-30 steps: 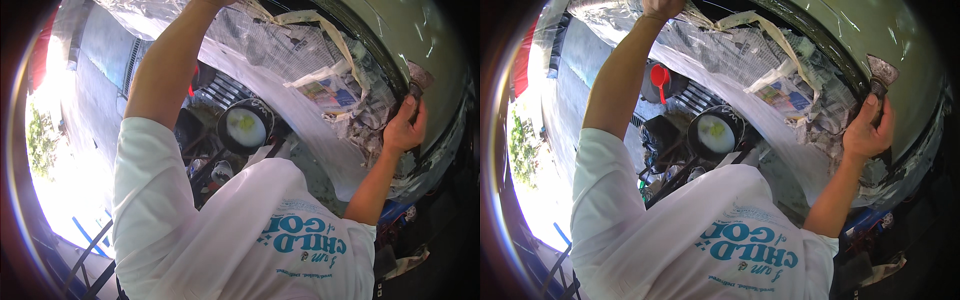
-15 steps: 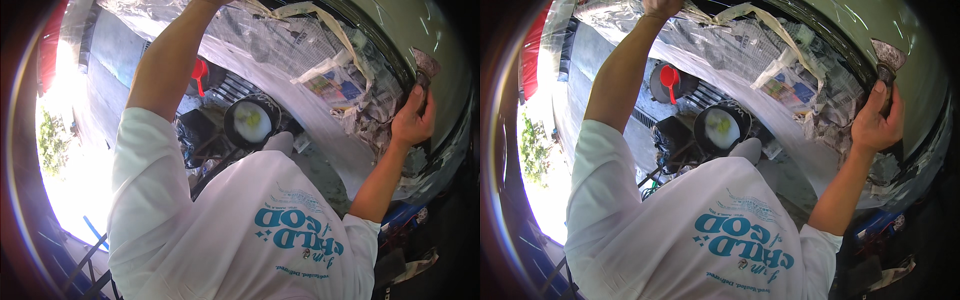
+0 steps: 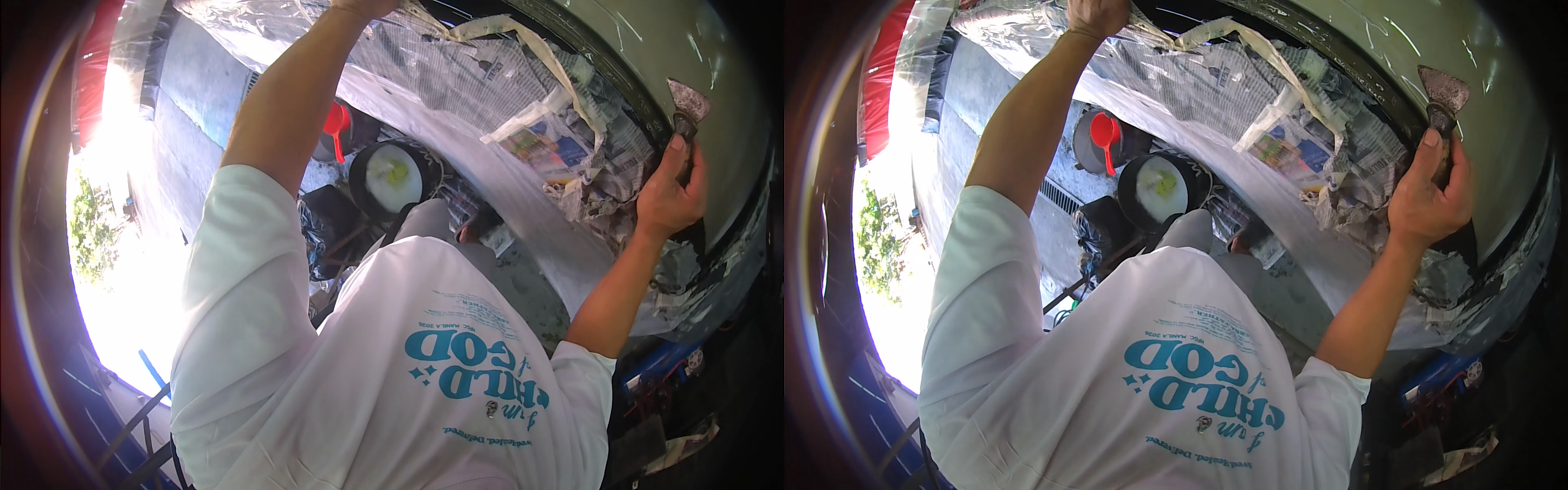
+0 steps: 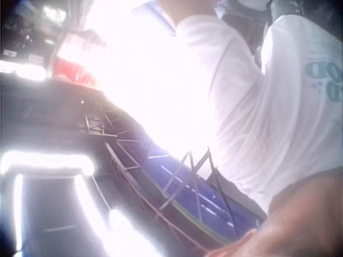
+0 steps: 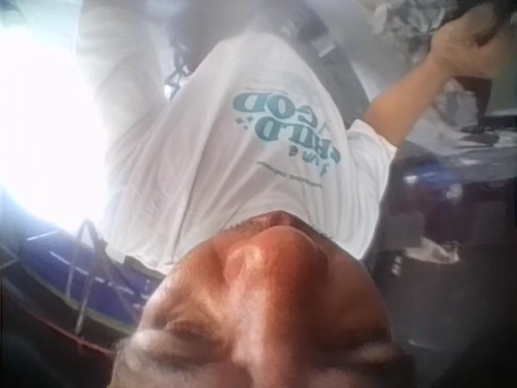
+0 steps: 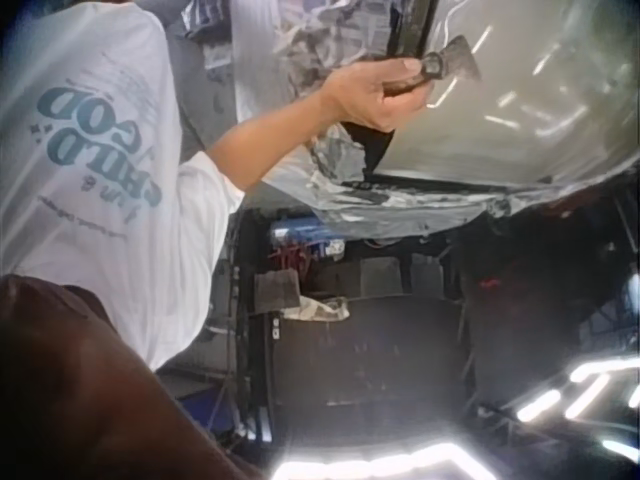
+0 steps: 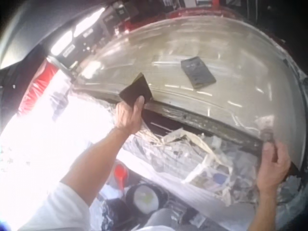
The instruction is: The person applies body filler to a car hood using a spreader and a sanding block. They repeatedly spread the filler over the surface and sand it down, occasionally dipping the sanding block into a bucket of water.
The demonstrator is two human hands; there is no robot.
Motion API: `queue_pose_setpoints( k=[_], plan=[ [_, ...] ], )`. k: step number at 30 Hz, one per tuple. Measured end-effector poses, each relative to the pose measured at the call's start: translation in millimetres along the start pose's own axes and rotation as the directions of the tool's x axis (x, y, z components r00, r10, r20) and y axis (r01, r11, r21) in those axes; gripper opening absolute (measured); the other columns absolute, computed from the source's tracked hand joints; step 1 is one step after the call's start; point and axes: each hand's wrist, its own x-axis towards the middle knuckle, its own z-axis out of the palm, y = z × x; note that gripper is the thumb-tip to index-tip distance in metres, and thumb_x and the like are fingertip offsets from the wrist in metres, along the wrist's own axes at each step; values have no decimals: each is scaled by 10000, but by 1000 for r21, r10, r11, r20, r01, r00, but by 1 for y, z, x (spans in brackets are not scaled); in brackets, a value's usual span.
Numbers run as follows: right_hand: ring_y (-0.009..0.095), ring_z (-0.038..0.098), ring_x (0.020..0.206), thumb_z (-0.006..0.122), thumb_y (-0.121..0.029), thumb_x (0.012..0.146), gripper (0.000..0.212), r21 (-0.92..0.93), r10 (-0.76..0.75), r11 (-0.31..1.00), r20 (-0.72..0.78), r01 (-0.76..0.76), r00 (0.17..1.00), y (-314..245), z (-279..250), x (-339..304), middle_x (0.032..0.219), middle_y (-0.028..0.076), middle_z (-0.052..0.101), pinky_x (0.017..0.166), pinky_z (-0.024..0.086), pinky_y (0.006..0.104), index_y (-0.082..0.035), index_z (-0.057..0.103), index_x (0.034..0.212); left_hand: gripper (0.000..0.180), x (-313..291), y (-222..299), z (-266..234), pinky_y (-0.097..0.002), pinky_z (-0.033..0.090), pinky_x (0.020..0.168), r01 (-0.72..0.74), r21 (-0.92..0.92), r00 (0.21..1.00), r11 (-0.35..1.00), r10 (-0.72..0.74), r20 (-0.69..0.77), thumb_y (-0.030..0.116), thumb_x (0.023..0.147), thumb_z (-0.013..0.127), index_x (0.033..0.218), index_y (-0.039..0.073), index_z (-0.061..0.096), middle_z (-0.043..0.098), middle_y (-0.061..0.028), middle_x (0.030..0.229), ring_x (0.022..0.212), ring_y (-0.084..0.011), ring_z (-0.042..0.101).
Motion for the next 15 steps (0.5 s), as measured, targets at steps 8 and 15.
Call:
queue_pose_setpoints(
  k=[8,15],
  plan=[
    [257,762,889,836,-289,967,390,97,103,990,-6,-101,995,0,1,-4,996,159,799,834,591,359,64,772,1120,480,-1,4,0,-569,522,808,-4,-39,999,999,3,-35,458,1090,500,1046,45,741,741,-261,963,925,-504,688],
    [314,770,924,810,-344,970,411,-15,90,996,-1,-90,996,-2,1,-8,1021,181,799,849,590,382,28,779,1142,378,0,10,-4,-560,527,741,-40,17,998,999,41,-52,367,1092,520,1024,66,740,738,-244,944,855,-485,690]
  ],
)
